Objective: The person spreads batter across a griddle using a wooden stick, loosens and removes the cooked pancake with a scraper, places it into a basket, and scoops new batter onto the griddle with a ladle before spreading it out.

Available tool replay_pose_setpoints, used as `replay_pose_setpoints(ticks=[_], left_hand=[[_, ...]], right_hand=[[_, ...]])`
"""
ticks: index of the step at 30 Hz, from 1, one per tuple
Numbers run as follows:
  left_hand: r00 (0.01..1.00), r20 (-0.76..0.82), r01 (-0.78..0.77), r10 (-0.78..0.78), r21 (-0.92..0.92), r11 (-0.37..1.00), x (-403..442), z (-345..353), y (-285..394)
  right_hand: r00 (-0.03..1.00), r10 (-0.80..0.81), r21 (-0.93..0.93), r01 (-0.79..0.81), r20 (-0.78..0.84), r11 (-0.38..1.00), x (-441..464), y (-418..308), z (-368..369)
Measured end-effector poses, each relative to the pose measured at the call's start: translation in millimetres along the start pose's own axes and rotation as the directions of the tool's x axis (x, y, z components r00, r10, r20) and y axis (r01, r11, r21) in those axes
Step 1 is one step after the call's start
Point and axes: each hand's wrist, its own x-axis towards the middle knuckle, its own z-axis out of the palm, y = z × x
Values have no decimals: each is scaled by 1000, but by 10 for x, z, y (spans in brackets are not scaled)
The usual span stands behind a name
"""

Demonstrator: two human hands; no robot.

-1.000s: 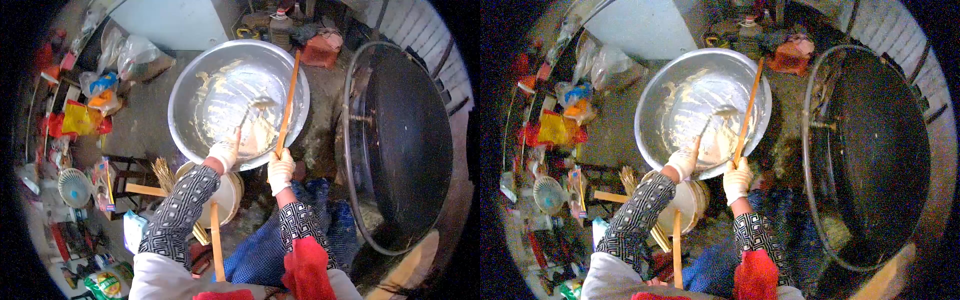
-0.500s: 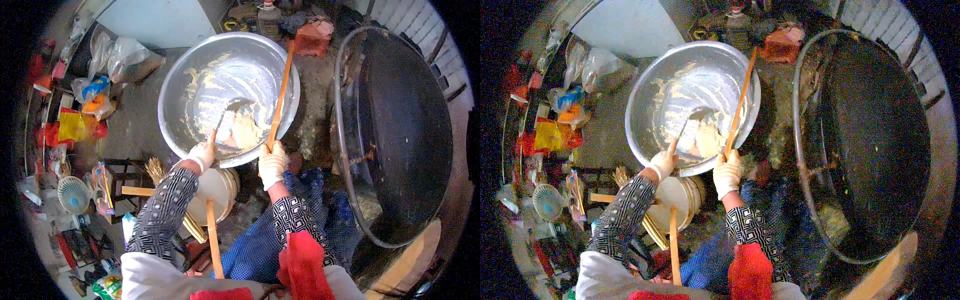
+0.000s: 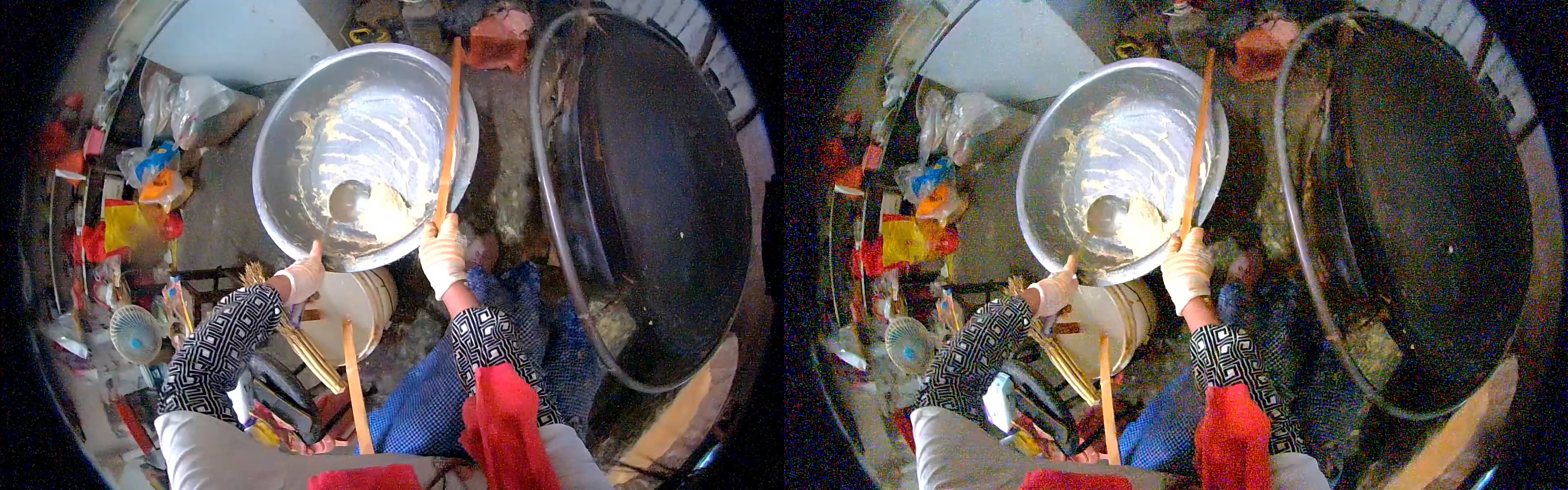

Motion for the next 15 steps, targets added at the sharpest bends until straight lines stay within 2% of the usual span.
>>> replay_pose_setpoints(ticks=[2, 4, 6, 8, 9, 10, 11, 12, 13, 14, 15], left_hand=[[988, -149, -43, 50, 52, 998, -162, -71, -30], [934, -342, -22, 103, 233, 972, 46, 155, 88], [918, -350, -63, 185, 331, 941, 163, 153, 74], [947, -165, -208, 276, 340, 917, 210, -216, -16], [947, -69, -276, 315, 332, 902, 205, -469, -97], [984, -38, -175, 173, -66, 982, -182, -847, -259], [1000, -6, -27, 28, -448, 894, -577, -1232, -423], [947, 208, 267, -244, -934, 240, -616, -1224, -442], [813, 529, 303, -243, -741, -600, -630, -1184, -462], [819, 378, 181, -432, -884, -431, -552, -896, -452], [767, 340, 208, -545, -934, -290, -359, -708, -420]], right_hand=[[971, 92, 320, -162, 223, 933, 94, -193, -663], [943, 145, 373, -255, 299, 892, 93, -168, -534], [928, 151, 348, -274, 342, 896, 151, -161, -591], [922, 123, 260, -228, 366, 938, 183, -244, -860], [927, 111, 255, -211, 358, 944, 177, -252, -859], [934, 95, 252, -190, 346, 949, 180, -247, -854], [939, 79, 245, -168, 334, 955, 172, -229, -840], [955, 52, 303, -144, 291, 942, 145, -200, -794], [955, 40, 307, -134, 293, 942, 145, -202, -796], [956, 38, 310, -132, 291, 941, 147, -213, -813], [956, 42, 311, -136, 291, 940, 139, -208, -816]])
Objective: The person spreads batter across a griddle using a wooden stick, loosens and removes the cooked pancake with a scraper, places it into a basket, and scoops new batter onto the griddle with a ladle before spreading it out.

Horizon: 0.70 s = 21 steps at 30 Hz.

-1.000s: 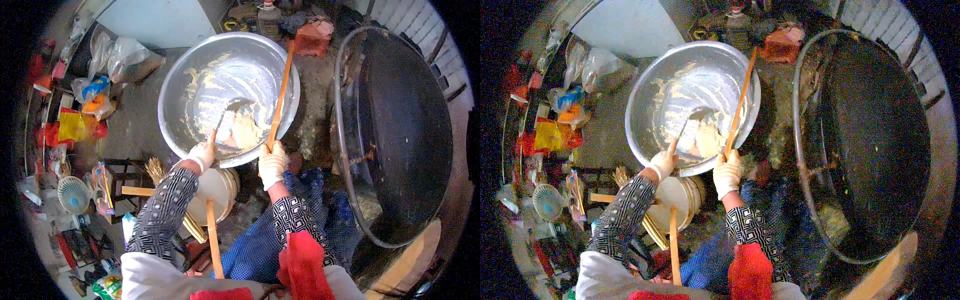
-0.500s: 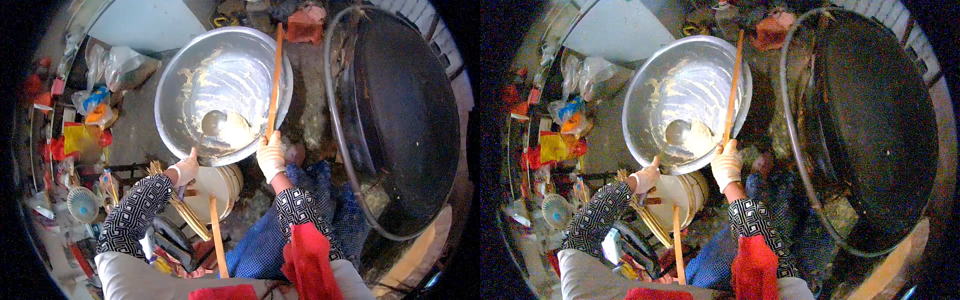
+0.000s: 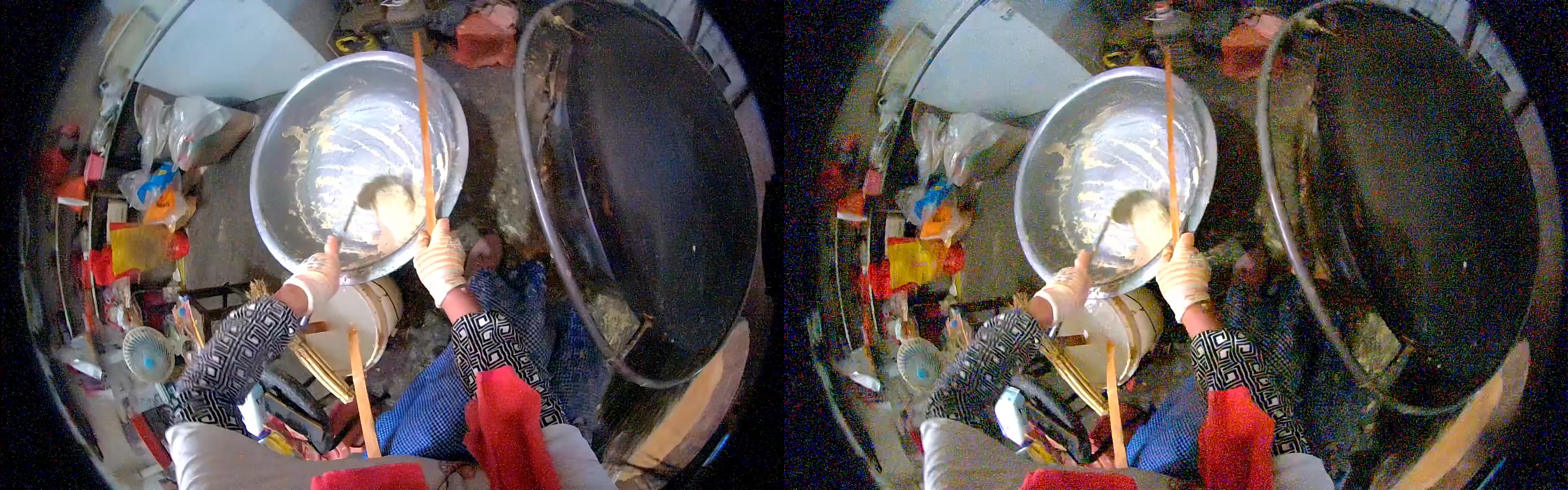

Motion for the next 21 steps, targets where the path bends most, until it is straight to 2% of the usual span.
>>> replay_pose_setpoints(ticks=[2, 5, 9, 12, 13, 16, 17, 18, 20, 21], left_hand=[[1000, -18, -5, 6, 51, 999, 236, 118, -133], [999, -39, 18, -20, -52, 998, 312, 168, 181], [968, 87, -247, 233, 211, 946, 80, 289, -40], [959, 4, -270, 283, 319, 909, -54, -1, -93], [958, -88, -227, 272, 343, 911, -104, -70, 5], [964, -85, -199, 254, 404, 893, 88, -32, 115], [950, -40, -261, 308, 435, 862, -12, -35, 48], [955, -2, -265, 298, 457, 849, -60, 5, -73], [960, 65, -265, 271, 512, 817, -180, 26, -364], [969, 49, -239, 244, 452, 859, -240, 47, -486]], right_hand=[[1000, 27, -8, -27, 0, 1000, 5, 39, 63], [999, 27, -24, -28, -29, 999, -4, -7, 53], [999, 52, -29, -52, 17, 998, 7, 16, 73], [996, 74, -23, -73, 39, 997, 16, -62, -23], [996, 78, -23, -77, 43, 997, 5, -97, -56], [997, 67, -1, -68, -42, 998, -9, -25, 64], [998, 64, -28, -63, 24, 998, 52, 135, 215], [994, 60, -53, -56, 90, 997, 116, 296, 366], [997, 71, 20, -72, 43, 997, 80, 227, 317], [997, 69, 43, -70, 21, 997, 65, 166, 274]])
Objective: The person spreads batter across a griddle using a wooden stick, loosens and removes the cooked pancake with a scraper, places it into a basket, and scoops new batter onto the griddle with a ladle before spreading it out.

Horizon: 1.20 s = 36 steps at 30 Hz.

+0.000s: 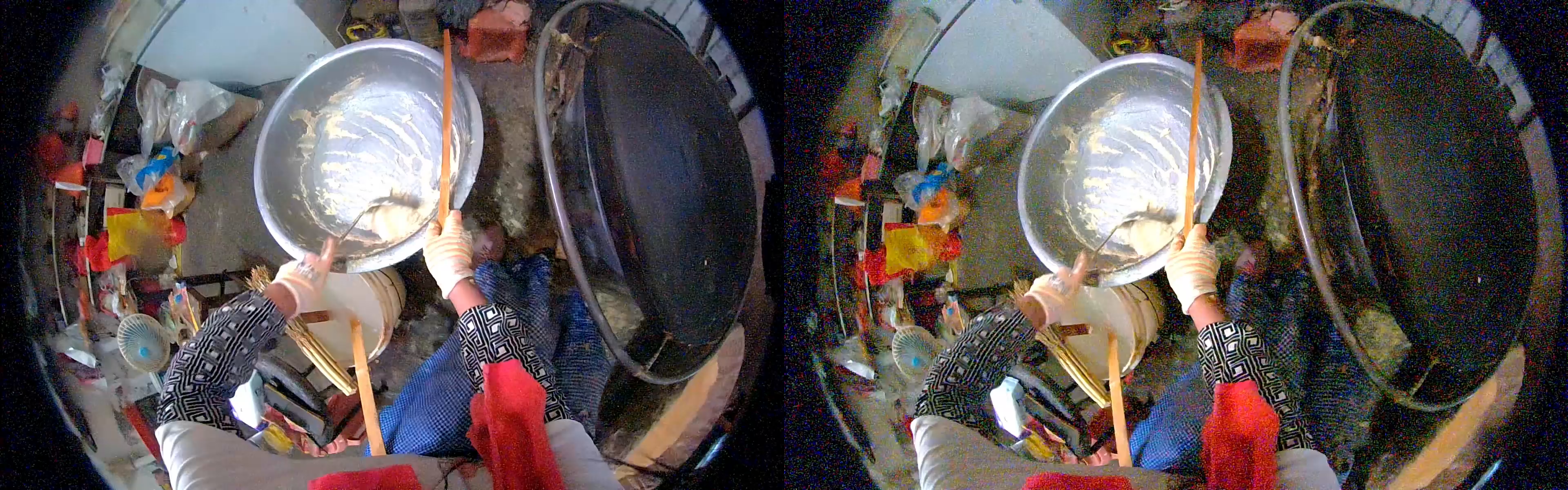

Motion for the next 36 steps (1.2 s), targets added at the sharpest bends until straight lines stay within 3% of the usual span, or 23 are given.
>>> replay_pose_setpoints(ticks=[1, 3, 5, 7, 9, 10, 12, 14, 15, 17, 18, 20, 21, 26, 29, 33, 34, 36], left_hand=[[1000, -1, 31, -31, -73, 997, -59, 84, -70], [992, 46, -117, 120, -47, 992, 77, 305, -252], [876, 186, -469, 444, 118, 876, 318, 521, -333], [761, 436, -649, 481, 514, 561, 251, 367, 64], [660, 660, -721, 358, 691, 55, 113, 45, 525], [673, 565, -731, 478, 609, 309, 142, 54, 519], [734, 301, -677, 609, 256, 690, 291, 177, 498], [822, 15, -550, 569, -235, 801, 484, 315, 494], [866, -104, -474, 489, -480, 738, 570, 381, 498], [942, -93, -255, 322, -823, 508, 534, 173, 607], [959, 18, -98, 282, -914, 393, 489, -7, 647], [956, 225, 213, 191, -974, 81, 80, -607, 854], [914, 277, 282, 297, -959, 27, 306, -416, 661], [889, 276, 300, 364, -954, -8, 378, -429, 445], [793, 313, 371, 523, -929, -6, 553, -422, 380], [736, 127, 447, 665, -828, -337, 891, -41, 429], [861, 66, 271, 504, -898, -346, 709, -147, 609], [884, -9, 212, 468, -883, -418, 688, -37, 673]], right_hand=[[1000, -15, -11, 15, -15, 1000, -41, -100, -112], [1000, -25, -50, 24, -18, 998, -72, -192, -232], [1000, -15, -101, 16, 8, 995, -68, -223, -260], [1000, -2, -96, 2, 4, 995, -80, -234, -256], [1000, -11, -96, 12, 6, 995, -77, -215, -248], [1000, -29, -96, 30, 7, 995, -66, -186, -226], [999, -38, -89, 40, 20, 995, -69, -191, -231], [999, -23, -81, 26, 40, 996, -72, -234, -269], [999, -16, -65, 19, 44, 998, -68, -224, -257], [999, -4, -41, 6, 54, 999, -66, -227, -252], [998, -62, -82, 62, 3, 995, -112, -247, -288], [997, -71, -110, 74, 33, 991, -129, -208, -230], [996, -75, -122, 80, 49, 989, -128, -193, -197], [981, -183, -26, 185, 71, 982, -187, -104, -108], [957, -255, 28, 253, 138, 967, -233, -45, -30], [898, -303, 119, 280, 320, 953, -191, 106, 96], [894, -277, 179, 226, 353, 958, -196, 211, 245], [884, -311, 30, 322, 349, 946, -300, 79, -68]])
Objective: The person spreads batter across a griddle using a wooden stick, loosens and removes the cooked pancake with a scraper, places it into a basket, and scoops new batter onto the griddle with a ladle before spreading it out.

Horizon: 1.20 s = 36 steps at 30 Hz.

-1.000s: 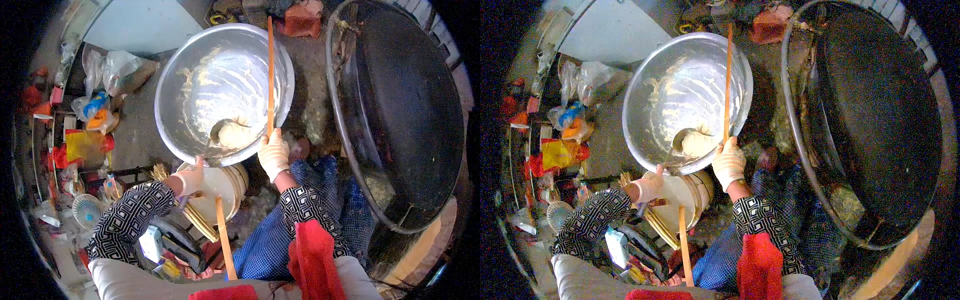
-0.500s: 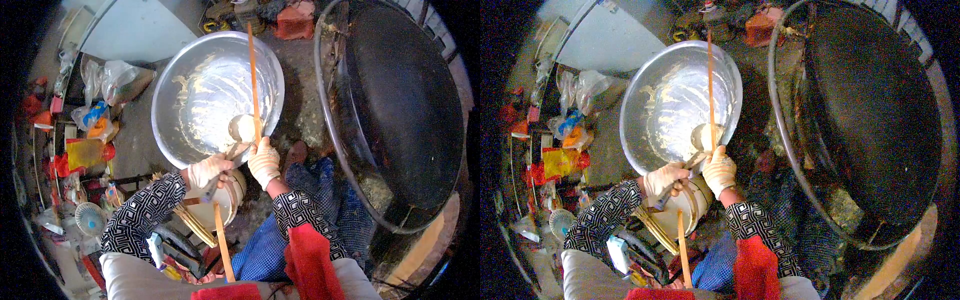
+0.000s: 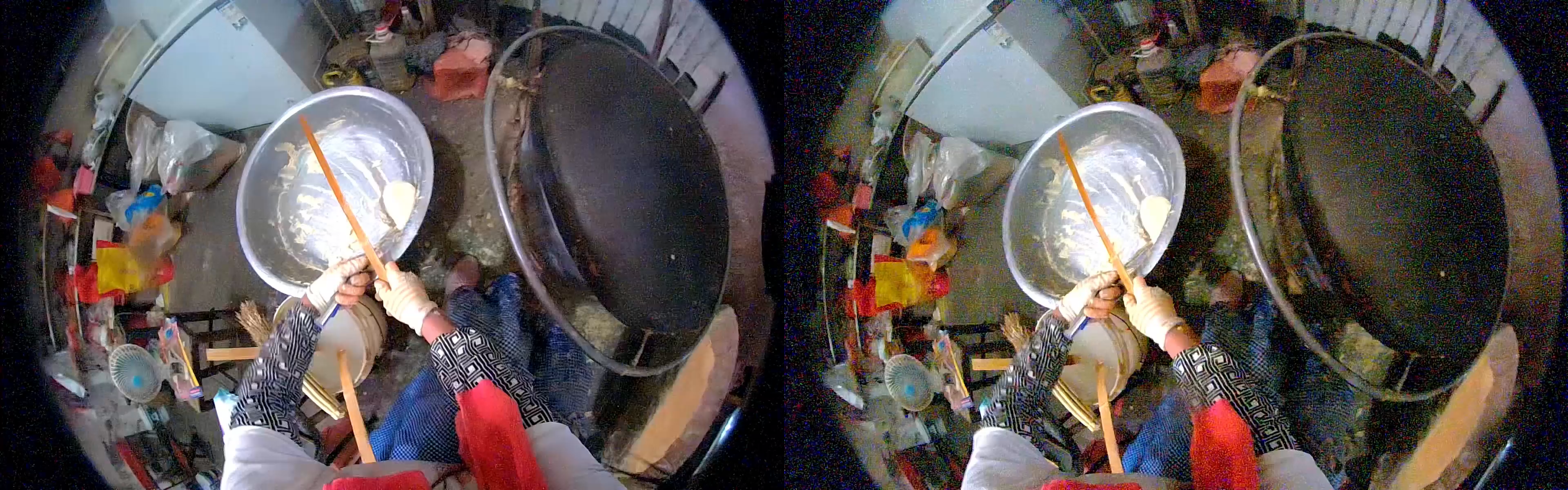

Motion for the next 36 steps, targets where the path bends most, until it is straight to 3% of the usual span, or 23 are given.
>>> replay_pose_setpoints(ticks=[1, 2, 5, 6, 7, 10, 11, 13, 17, 19, 20, 21, 22, 23, 24, 25, 26, 29, 31, 33, 34, 35, 36], left_hand=[[1000, -14, -28, 27, -39, 999, -2, 27, -66], [986, 154, -23, 57, -213, 977, 31, -70, -162], [956, 17, -285, 293, -186, 940, -195, 196, -346], [952, -56, -306, 301, -199, 931, -325, 304, -362], [943, -90, -333, 320, -214, 918, -377, 339, -354], [918, -57, -386, 391, -343, 856, -616, 189, -413], [917, -51, -385, 396, -375, 843, -666, 97, -428], [926, -35, -355, 377, -424, 833, -652, -103, -456], [943, -30, -294, 331, -536, 791, -512, -383, -528], [945, 65, -248, 319, -490, 835, -418, -898, -577], [854, -28, -520, 519, -5, 854, -546, -672, -601], [714, -119, -549, 690, 515, 658, -680, -432, -616], [654, 69, -590, 753, 670, 450, -539, -697, -576], [734, 17, -447, 679, 765, 464, -215, -1744, -413], [547, 276, -715, 790, 645, 270, -88, -1658, -419], [624, 108, -673, 774, 577, 462, -109, -1015, -322], [686, 6, -620, 727, 528, 580, -98, -413, -232], [718, -19, -575, 696, 548, 608, -162, 561, -60], [702, 5, -570, 712, 604, 557, -329, 836, 74], [669, 92, -566, 738, 707, 425, -485, 786, 245], [667, 145, -550, 731, 757, 353, -608, 989, 283], [694, 130, -528, 708, 761, 377, -706, 1184, 292], [793, -129, -425, 595, 582, 693, -873, 2004, 157]], right_hand=[[999, 40, 166, -42, 15, 985, -113, -112, -231], [996, 78, 325, -86, 40, 942, -240, -195, -410], [990, 141, 664, -106, 0, 740, -935, -340, -856], [988, 96, 739, 25, -122, 673, -1212, -221, -928], [977, 80, 610, 60, -199, 790, -1486, -186, -1149], [916, 142, 601, 123, -375, 790, -2158, 137, -1420], [973, 174, 569, -57, -155, 821, -2237, 287, -1325], [925, 311, 621, -115, -217, 775, -2736, 142, -1157], [826, 546, 781, -246, -142, 574, -2916, 515, -1213], [822, 482, 700, -152, -302, 698, -2932, 629, -1277], [795, 475, 660, -129, -377, 740, -2923, 686, -1505], [760, 475, 637, -106, -443, 763, -2964, 697, -1720], [707, 549, 618, -201, -445, 760, -2949, 744, -1963], [669, 455, 559, -72, -587, 826, -2935, 707, -2169], [682, 385, 329, -218, -622, 919, -2822, 1209, -2280], [574, 379, 285, -251, -726, 925, -2789, 1254, -2548], [599, 407, 336, -234, -689, 912, -2749, 1349, -2811], [538, 153, -60, -359, -829, 931, -2569, 2345, -3293], [473, 203, -8, -406, -857, 914, -2678, 2427, -3428], [591, 390, 420, -93, -706, 902, -2914, 2134, -3507], [638, 301, 256, -165, -709, 953, -2958, 1956, -3551], [541, 285, 68, -384, -791, 921, -2736, 2377, -3484], [640, 89, -159, -321, -764, 934, -2730, 2457, -3495]])
